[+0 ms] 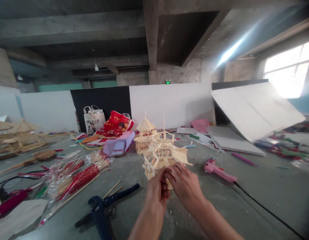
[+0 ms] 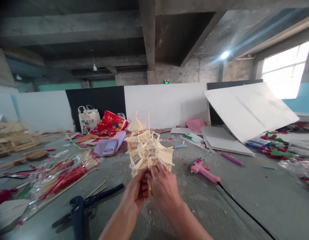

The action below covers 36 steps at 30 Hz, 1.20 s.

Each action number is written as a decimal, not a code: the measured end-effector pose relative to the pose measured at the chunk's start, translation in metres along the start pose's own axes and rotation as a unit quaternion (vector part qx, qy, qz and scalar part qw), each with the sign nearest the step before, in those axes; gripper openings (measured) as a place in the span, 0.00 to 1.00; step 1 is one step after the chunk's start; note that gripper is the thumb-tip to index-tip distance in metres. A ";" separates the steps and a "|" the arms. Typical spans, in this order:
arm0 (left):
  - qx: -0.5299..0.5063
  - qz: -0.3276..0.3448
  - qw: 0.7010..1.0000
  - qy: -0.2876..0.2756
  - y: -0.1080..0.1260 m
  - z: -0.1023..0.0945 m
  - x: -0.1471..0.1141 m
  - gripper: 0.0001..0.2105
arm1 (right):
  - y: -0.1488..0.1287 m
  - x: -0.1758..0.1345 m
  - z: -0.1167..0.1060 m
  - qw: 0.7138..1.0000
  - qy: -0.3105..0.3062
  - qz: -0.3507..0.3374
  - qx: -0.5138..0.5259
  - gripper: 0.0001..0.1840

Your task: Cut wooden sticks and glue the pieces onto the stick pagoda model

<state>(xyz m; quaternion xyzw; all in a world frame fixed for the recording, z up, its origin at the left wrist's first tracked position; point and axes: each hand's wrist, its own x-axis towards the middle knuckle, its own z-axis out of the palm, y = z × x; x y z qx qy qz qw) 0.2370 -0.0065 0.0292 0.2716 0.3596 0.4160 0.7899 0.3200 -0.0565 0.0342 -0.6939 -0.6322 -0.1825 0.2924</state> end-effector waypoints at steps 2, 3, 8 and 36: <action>0.002 0.002 1.000 -0.002 0.000 -0.001 0.001 0.10 | -0.001 -0.001 -0.002 1.000 -0.004 -0.002 0.005 0.07; 0.003 0.002 1.000 -0.004 -0.001 -0.001 0.001 0.10 | -0.001 -0.002 -0.003 1.000 -0.006 -0.004 0.008 0.06; 0.002 0.008 1.000 -0.019 -0.002 -0.003 -0.001 0.07 | 0.003 -0.014 -0.005 0.999 0.007 -0.014 0.041 0.08; 0.042 0.091 0.995 -0.007 -0.007 -0.005 -0.012 0.13 | 0.009 -0.018 -0.003 0.995 -0.004 0.017 0.099 0.10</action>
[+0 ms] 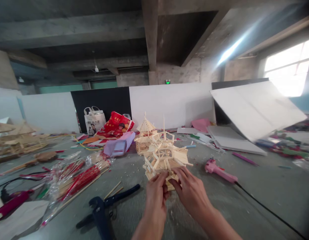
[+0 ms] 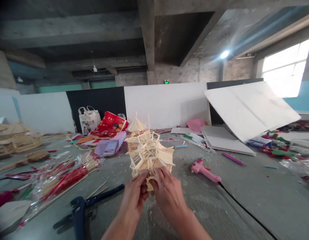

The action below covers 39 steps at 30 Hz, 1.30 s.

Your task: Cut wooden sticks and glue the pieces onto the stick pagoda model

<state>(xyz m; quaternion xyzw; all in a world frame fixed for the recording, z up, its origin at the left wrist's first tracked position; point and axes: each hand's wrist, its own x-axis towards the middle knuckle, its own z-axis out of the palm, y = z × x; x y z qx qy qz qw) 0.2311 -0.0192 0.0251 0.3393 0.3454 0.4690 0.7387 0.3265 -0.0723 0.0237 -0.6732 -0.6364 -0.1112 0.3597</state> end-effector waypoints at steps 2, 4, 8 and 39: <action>0.005 0.010 1.000 -0.005 0.001 -0.002 -0.003 0.13 | 0.001 -0.002 -0.001 1.000 0.011 0.002 0.005 0.10; 0.010 0.030 0.999 -0.012 0.001 -0.003 -0.008 0.13 | 0.000 -0.006 -0.003 0.999 0.031 0.003 0.018 0.09; 0.027 0.080 0.996 -0.028 0.002 -0.002 -0.019 0.15 | -0.005 -0.016 -0.012 0.991 0.061 0.021 0.118 0.08; 0.033 0.052 0.998 0.023 -0.009 -0.007 -0.008 0.14 | 0.003 0.001 0.000 0.826 -0.054 0.276 0.489 0.19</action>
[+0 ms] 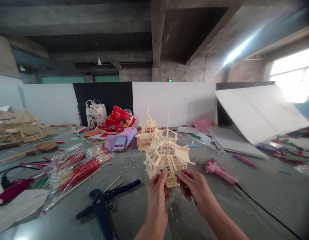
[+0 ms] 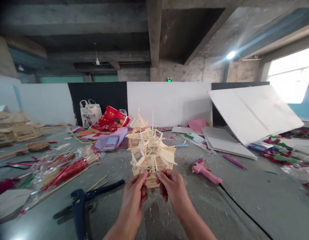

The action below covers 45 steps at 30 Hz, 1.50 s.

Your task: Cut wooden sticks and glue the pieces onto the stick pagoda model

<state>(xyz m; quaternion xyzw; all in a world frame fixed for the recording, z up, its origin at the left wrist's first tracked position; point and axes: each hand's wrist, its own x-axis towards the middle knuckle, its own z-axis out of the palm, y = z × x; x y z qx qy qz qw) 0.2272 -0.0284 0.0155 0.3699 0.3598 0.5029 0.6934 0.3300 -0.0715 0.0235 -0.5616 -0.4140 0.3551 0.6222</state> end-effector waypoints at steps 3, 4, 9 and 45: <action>-0.007 -0.013 1.000 -0.002 -0.001 0.003 0.002 0.13 | 0.001 0.002 0.000 1.000 -0.004 0.000 0.001 0.18; -0.009 -0.015 1.000 -0.004 -0.001 0.003 0.003 0.13 | 0.001 0.003 -0.001 1.000 -0.006 0.001 0.002 0.18; -0.010 -0.013 1.000 -0.008 -0.001 0.005 0.005 0.14 | 0.001 0.004 0.000 1.000 -0.017 0.016 0.012 0.18; -0.006 -0.014 0.999 -0.046 0.004 0.014 0.006 0.11 | -0.001 0.006 0.005 1.000 -0.020 0.016 0.016 0.16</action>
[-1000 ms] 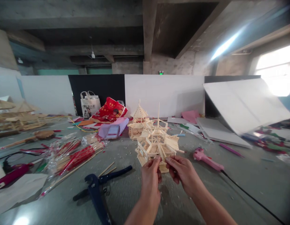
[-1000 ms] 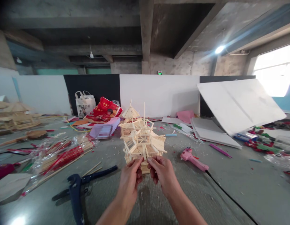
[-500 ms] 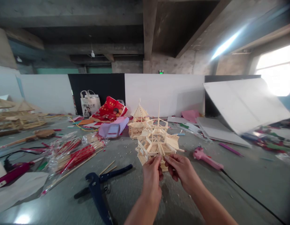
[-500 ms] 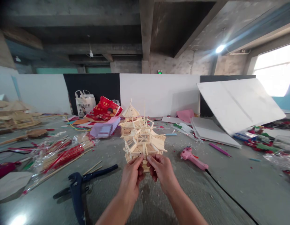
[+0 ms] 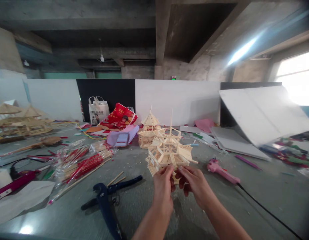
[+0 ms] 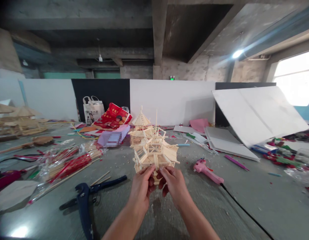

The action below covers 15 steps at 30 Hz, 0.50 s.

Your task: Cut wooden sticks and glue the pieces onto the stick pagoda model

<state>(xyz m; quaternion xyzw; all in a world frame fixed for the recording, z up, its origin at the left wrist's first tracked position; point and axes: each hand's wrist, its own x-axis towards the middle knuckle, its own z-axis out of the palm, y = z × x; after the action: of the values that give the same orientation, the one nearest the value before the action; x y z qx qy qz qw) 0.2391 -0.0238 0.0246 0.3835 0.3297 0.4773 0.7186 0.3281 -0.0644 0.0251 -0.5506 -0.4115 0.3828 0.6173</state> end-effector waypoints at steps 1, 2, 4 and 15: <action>0.000 0.000 1.000 -0.001 0.000 0.000 0.000 0.12 | 0.000 0.000 0.000 1.000 0.000 0.000 -0.002 0.16; 0.001 0.000 1.000 -0.003 -0.001 0.000 0.000 0.12 | 0.001 0.001 0.000 1.000 0.000 -0.001 -0.004 0.16; 0.001 -0.001 1.000 -0.007 -0.001 0.000 0.000 0.11 | 0.001 0.002 0.000 1.000 0.000 -0.002 -0.006 0.16; 0.008 -0.007 1.000 -0.007 0.002 0.001 -0.001 0.09 | 0.000 0.003 0.002 1.000 -0.008 -0.005 -0.011 0.16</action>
<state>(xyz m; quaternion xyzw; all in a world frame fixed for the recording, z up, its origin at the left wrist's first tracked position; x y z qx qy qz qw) 0.2392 -0.0242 0.0272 0.3904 0.3311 0.4672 0.7209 0.3275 -0.0612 0.0259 -0.5518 -0.4235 0.3798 0.6098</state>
